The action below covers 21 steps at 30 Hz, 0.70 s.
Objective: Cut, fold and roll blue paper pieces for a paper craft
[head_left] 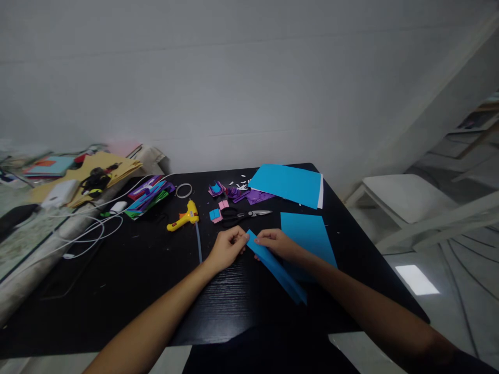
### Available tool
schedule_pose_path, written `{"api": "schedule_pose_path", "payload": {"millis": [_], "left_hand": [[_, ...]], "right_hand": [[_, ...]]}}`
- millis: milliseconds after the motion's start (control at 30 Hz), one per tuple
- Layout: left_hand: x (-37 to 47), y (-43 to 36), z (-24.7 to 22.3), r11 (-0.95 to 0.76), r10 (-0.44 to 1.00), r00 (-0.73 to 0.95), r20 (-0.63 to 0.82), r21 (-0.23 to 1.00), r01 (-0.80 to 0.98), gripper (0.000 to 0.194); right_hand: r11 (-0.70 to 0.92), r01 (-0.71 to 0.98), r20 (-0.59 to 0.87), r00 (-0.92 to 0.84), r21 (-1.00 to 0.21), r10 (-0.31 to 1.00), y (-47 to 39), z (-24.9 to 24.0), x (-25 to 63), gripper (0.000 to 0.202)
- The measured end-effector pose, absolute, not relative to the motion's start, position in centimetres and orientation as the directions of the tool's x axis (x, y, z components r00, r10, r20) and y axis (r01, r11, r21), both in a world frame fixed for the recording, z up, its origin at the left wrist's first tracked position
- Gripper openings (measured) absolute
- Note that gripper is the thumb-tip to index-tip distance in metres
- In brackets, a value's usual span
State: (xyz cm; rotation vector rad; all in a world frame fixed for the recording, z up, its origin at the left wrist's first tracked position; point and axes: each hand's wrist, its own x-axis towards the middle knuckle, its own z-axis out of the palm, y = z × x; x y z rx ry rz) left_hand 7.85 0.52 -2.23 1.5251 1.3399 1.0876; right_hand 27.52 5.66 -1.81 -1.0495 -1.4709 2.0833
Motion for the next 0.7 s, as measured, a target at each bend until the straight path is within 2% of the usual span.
{"api": "schedule_pose_path", "payload": {"millis": [233,700], "left_hand": [[7.76,0.56,-2.26,-0.107,0.994,0.054,0.096,0.949,0.296,0.035],[7.76,0.54,-2.03,-0.114,0.993,0.027,0.111,0.946,0.303,0.036]], "right_hand": [[-0.321,0.115,-0.314,-0.662,-0.940,0.681,5.56,-1.56,27.63,0.039],[-0.333,0.133,-0.335,-0.653,-0.934,0.679,5.53,-1.38,27.59,0.041]]}}
